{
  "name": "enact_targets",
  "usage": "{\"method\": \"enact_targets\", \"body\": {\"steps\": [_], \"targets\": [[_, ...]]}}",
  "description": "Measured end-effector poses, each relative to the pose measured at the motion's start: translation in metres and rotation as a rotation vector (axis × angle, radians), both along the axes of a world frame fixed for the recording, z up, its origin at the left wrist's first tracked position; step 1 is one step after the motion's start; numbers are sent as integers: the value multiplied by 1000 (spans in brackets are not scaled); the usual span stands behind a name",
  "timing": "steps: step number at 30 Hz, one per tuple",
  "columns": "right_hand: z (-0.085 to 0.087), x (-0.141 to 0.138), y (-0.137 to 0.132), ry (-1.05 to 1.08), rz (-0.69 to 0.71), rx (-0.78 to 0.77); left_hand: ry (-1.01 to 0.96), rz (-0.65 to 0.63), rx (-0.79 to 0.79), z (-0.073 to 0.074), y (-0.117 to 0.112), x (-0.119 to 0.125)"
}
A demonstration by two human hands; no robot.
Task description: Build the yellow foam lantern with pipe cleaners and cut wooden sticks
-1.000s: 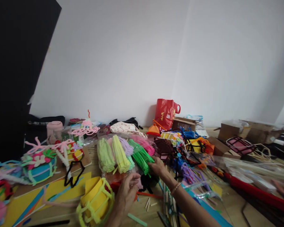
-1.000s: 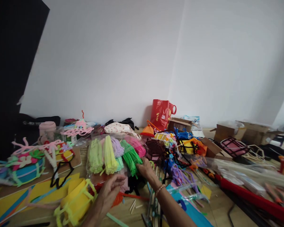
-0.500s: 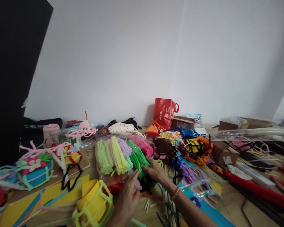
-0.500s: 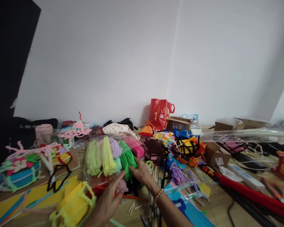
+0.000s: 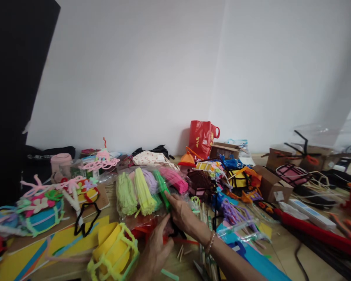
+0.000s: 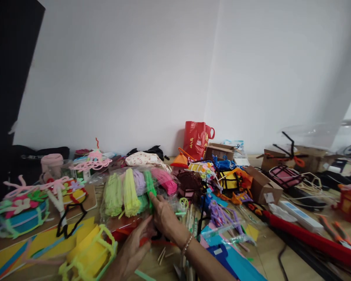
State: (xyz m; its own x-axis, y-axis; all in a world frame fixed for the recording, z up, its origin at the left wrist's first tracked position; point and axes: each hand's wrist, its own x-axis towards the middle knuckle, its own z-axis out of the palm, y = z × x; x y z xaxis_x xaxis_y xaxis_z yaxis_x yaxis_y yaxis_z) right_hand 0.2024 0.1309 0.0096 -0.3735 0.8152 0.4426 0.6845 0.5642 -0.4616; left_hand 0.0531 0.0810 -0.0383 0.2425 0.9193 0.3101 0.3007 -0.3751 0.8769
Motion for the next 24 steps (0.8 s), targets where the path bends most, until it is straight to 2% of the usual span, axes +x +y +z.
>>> {"method": "enact_targets", "body": {"steps": [4, 9, 13, 17, 20, 24], "targets": [[8, 2, 13, -68, -36, 73, 54, 75, -34, 5, -2, 3], [15, 8, 34, -136, -45, 144, 228, 159, 111, 7, -3, 3], [6, 6, 48, -159, -28, 136, 489, 158, 245, -5, -3, -1], [-7, 4, 53, -165, -16, 93, 710, 151, 306, -17, -4, -7], [-9, 13, 51, -132, -117, 77, 771, 132, 315, -19, -6, -10], [-8, 38, 51, -82, -424, 36, 807, 178, 342, -19, -5, -8]]}}
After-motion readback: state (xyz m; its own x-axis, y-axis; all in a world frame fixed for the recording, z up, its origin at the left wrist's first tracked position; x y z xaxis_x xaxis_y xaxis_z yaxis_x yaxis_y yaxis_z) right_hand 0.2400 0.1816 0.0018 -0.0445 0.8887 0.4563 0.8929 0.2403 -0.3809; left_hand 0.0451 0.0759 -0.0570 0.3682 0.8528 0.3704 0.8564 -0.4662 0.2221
